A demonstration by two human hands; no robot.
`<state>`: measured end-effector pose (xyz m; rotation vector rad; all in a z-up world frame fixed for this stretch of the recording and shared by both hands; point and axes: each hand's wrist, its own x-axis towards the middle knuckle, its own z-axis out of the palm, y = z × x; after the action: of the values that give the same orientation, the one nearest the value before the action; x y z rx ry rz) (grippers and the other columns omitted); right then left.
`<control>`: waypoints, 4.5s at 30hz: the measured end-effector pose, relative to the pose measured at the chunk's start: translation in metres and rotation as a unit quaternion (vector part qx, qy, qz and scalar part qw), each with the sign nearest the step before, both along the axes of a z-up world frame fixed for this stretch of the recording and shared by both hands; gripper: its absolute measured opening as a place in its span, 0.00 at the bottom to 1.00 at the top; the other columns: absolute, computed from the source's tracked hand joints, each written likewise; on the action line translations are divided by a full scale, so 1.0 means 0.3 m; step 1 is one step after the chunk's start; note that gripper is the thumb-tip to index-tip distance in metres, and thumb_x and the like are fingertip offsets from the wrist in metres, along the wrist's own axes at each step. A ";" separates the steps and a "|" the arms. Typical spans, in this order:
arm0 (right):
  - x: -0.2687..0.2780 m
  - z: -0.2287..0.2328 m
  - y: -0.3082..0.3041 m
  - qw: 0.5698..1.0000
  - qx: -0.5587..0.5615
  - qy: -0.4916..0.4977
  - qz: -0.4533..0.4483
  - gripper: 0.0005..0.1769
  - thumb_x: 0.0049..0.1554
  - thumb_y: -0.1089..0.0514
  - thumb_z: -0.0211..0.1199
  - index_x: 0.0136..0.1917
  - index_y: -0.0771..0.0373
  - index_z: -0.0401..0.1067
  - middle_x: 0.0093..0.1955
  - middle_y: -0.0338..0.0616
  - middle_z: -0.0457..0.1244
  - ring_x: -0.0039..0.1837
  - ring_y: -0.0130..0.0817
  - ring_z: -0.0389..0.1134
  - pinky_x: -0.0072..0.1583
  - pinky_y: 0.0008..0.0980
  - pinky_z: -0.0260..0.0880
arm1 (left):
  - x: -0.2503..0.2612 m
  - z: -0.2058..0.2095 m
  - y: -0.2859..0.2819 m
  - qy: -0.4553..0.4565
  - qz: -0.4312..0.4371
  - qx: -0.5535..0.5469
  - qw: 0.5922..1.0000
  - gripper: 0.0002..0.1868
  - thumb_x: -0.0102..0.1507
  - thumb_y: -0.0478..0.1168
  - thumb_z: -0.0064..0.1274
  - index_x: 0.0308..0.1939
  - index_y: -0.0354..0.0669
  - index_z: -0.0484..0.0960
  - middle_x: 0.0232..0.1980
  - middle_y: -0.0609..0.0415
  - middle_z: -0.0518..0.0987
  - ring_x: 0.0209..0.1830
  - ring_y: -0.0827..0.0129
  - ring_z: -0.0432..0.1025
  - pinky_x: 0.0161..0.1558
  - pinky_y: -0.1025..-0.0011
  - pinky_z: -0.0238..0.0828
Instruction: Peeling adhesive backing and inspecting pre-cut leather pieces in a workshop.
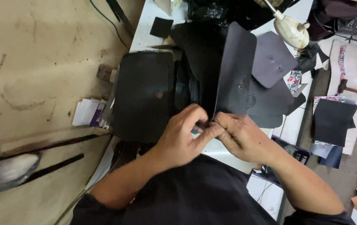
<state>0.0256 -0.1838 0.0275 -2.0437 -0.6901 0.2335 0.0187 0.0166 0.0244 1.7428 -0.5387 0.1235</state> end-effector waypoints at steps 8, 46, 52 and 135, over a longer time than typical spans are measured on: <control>-0.023 -0.076 -0.007 0.989 0.145 0.011 -0.005 0.21 0.64 0.62 0.55 0.28 0.57 0.63 0.21 0.34 0.56 0.23 0.31 0.55 0.29 0.24 0.58 | 0.019 -0.054 0.006 0.185 -0.195 -0.151 0.951 0.15 0.71 0.36 0.49 0.31 0.32 0.71 0.28 0.46 0.72 0.27 0.59 0.79 0.27 0.66 0.82; -0.123 -0.042 -0.005 0.959 0.260 0.056 -0.096 0.23 0.65 0.63 0.53 0.28 0.61 0.69 0.21 0.40 0.66 0.25 0.26 0.65 0.33 0.25 0.67 | -0.057 0.043 -0.013 0.073 -0.058 -0.055 0.994 0.19 0.69 0.33 0.48 0.21 0.40 0.73 0.19 0.46 0.71 0.17 0.55 0.68 0.22 0.70 0.63; -0.072 0.157 -0.003 0.998 0.040 0.036 -0.020 0.22 0.60 0.48 0.64 0.35 0.67 0.67 0.23 0.58 0.62 0.26 0.58 0.66 0.34 0.45 0.67 | -0.039 0.069 -0.002 0.024 -0.159 -0.016 0.987 0.18 0.70 0.38 0.44 0.24 0.40 0.65 0.20 0.46 0.64 0.17 0.47 0.63 0.21 0.63 0.58; -0.108 0.044 0.093 0.907 -0.052 -0.317 -0.271 0.05 0.59 0.63 0.61 0.43 0.68 0.71 0.55 0.58 0.70 0.53 0.55 0.76 0.48 0.41 0.77 | -0.022 0.058 -0.148 0.020 0.146 -0.144 0.979 0.13 0.69 0.29 0.49 0.56 0.24 0.79 0.48 0.32 0.85 0.53 0.57 0.79 0.47 0.62 0.80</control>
<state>-0.0067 -0.1558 0.0407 -2.3339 -0.4530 -0.7624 0.0119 -0.0278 0.0419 1.5264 -0.2182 0.3558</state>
